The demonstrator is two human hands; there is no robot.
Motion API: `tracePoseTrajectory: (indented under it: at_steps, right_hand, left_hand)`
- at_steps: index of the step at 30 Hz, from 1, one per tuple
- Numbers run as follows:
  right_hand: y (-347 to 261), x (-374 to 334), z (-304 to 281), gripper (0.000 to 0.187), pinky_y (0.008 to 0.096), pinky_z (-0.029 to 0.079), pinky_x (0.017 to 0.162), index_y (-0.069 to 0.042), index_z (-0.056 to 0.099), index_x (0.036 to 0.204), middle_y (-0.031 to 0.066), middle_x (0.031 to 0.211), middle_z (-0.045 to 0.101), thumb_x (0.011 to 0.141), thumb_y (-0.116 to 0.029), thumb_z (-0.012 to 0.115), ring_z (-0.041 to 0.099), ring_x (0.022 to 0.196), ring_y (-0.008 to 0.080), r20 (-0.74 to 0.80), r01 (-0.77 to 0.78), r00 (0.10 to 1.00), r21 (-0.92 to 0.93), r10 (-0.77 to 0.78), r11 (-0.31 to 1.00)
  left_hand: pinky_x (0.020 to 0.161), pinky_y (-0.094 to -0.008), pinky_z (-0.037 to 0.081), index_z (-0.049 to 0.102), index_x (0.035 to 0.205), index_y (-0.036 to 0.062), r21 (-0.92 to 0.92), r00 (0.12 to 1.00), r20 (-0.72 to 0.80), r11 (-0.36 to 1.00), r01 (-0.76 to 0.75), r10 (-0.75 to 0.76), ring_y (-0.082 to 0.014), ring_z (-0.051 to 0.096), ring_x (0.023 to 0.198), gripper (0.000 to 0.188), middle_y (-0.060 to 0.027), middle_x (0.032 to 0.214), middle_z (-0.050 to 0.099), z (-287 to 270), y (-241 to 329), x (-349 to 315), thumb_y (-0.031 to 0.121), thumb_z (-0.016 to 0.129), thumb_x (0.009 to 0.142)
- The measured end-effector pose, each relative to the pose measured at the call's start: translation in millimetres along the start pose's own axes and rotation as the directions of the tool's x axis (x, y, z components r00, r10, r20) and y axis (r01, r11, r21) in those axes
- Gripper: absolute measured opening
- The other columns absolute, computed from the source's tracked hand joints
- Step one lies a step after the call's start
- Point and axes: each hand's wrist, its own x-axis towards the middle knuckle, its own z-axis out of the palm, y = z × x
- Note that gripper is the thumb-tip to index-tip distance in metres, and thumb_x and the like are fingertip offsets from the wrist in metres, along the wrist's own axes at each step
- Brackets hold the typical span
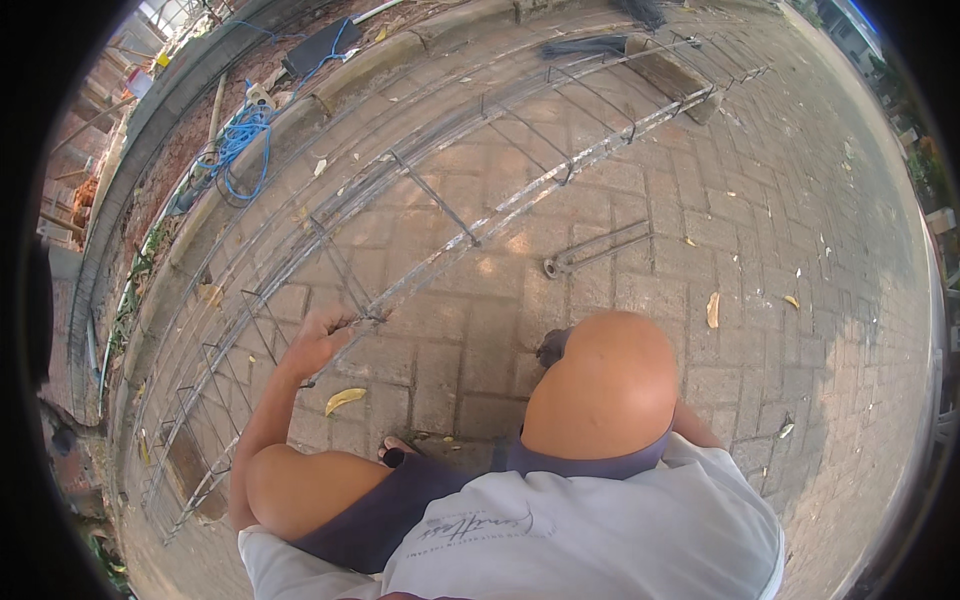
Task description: The person assembles a rebar cage by hand, using pliers to bend and secure wire ties at the intersections of vertical and horizontal bars. The person repeatedly positions the bars, wraps wire, and twists the wire to fasten the structure together.
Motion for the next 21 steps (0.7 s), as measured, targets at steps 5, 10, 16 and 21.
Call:
tracePoseTrajectory:
  at_steps: [5,10,16,21]
  right_hand:
    - [-21,1,-17,0.027,0.0408,0.051,0.082,0.005,0.073,0.101,0.0134,0.097,0.071,0.095,-0.019,0.064,0.068,0.093,0.0232,0.04,-0.036,0.999,0.215,0.028,0.976]
    - [-48,15,-46,0.031,0.0389,0.05,0.081,0.005,0.07,0.113,0.0132,0.099,0.071,0.094,-0.018,0.063,0.064,0.088,0.0187,0.117,0.063,0.986,0.386,-0.117,0.92]
    - [-52,30,-50,0.034,0.0398,0.053,0.082,-0.003,0.073,0.117,0.0139,0.102,0.073,0.093,-0.026,0.067,0.068,0.09,0.0207,0.101,0.039,0.993,0.261,-0.067,0.965]
    - [-10,25,-29,0.031,0.0402,0.053,0.083,-0.005,0.074,0.114,0.013,0.105,0.074,0.092,-0.026,0.068,0.069,0.093,0.0226,0.075,0.047,0.995,0.262,-0.068,0.964]
  left_hand:
    - [0.066,-0.0335,0.042,0.07,0.097,-0.0044,-0.014,0.994,0.057,0.995,0.096,-0.095,-0.0118,0.052,0.077,0.039,-0.0027,0.077,0.055,3,9,-4,0.034,0.075,0.089]
    - [0.06,-0.0331,0.042,0.071,0.093,-0.0026,-0.024,0.97,0.049,0.97,0.24,-0.239,-0.0138,0.053,0.07,0.053,-0.0017,0.073,0.054,8,10,7,0.05,0.076,0.087]
    - [0.049,-0.0361,0.034,0.063,0.066,-0.0007,-0.18,0.925,0.045,0.908,0.378,-0.377,-0.0107,0.044,0.055,0.045,-0.0013,0.058,0.048,15,-1,19,0.034,0.077,0.091]
    - [0.051,-0.0322,0.029,0.062,0.072,0.0018,0.006,0.981,0.02,0.981,0.194,-0.194,-0.0075,0.038,0.058,0.034,0.0039,0.061,0.043,13,-4,16,0.023,0.07,0.096]
